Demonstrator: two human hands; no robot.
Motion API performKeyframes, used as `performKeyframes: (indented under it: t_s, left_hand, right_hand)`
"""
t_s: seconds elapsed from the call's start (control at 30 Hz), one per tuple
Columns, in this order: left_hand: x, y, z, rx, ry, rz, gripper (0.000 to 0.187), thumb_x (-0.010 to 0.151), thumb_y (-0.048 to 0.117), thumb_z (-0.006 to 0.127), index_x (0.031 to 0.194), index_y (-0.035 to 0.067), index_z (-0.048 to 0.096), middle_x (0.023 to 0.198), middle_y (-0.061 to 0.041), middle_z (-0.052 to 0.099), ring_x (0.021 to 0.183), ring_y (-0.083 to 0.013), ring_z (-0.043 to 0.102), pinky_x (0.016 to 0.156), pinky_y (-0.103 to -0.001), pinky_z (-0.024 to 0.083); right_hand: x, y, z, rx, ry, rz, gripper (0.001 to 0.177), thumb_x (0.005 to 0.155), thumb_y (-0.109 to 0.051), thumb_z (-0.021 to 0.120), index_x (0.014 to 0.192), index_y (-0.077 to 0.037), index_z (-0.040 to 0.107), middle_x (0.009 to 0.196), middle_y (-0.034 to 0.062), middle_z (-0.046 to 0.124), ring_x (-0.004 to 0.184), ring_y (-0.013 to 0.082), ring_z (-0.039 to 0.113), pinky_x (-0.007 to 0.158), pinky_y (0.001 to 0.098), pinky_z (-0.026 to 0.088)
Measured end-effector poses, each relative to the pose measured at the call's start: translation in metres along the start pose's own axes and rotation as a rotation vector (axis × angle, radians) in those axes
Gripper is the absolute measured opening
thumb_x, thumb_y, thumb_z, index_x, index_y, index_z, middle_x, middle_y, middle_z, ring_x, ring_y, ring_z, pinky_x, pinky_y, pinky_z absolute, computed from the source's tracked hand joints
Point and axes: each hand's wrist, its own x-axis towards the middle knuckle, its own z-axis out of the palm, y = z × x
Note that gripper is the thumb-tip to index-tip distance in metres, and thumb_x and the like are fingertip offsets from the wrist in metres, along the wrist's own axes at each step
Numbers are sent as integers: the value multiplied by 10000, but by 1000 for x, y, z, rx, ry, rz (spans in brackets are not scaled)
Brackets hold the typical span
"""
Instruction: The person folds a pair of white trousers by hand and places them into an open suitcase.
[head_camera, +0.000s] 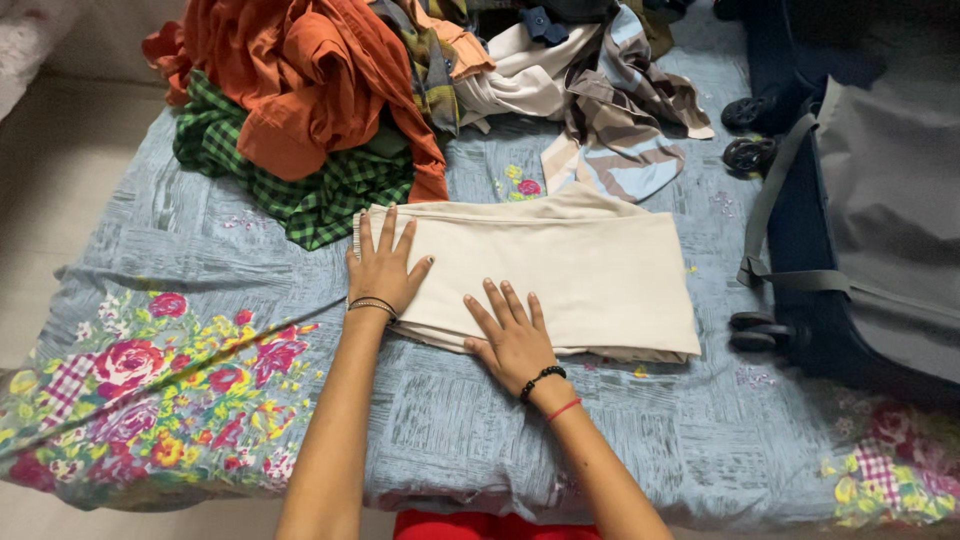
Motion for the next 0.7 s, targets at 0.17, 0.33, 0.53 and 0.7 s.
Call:
performKeyframes:
  t_s: [0.17, 0.33, 0.53, 0.7]
  left_hand:
    - [-10, -4, 11, -135, 184, -84, 803, 861, 487, 676, 1532, 121, 430, 1688, -107, 227, 1481, -409, 297, 1107, -602, 366]
    - [-2, -63, 54, -428, 396, -270, 828, 813, 457, 749, 1425, -56, 530, 1360, -256, 577, 1248, -436, 561, 1062, -498, 449]
    - [1, -98, 48, -512, 24, -320, 609, 818, 516, 738, 1063, -42, 745, 988, -281, 733, 950, -436, 712, 869, -493, 551]
    - [8, -92, 22, -764, -168, -409, 600, 833, 490, 765, 1031, -76, 743, 955, -220, 779, 867, -312, 753, 781, -407, 581]
  right_hand:
    - [-5, -2, 4, 5, -1, 14, 646, 992, -523, 499, 1572, -271, 365, 1665, 113, 263, 1533, 340, 205, 1209, 587, 108]
    - [-1, -2, -3, 17, 23, 11, 611, 984, -511, 509, 1537, -264, 427, 1627, 109, 334, 1491, 329, 287, 1179, 566, 175]
    - [23, 2, -28, 182, -34, 130, 454, 991, -449, 516, 1353, -203, 639, 1451, 60, 597, 1313, 287, 546, 1055, 480, 403]
    - [58, 14, -17, 260, 32, 210, 476, 947, -430, 596, 1290, -109, 674, 1284, 110, 688, 1209, 317, 621, 1037, 433, 481]
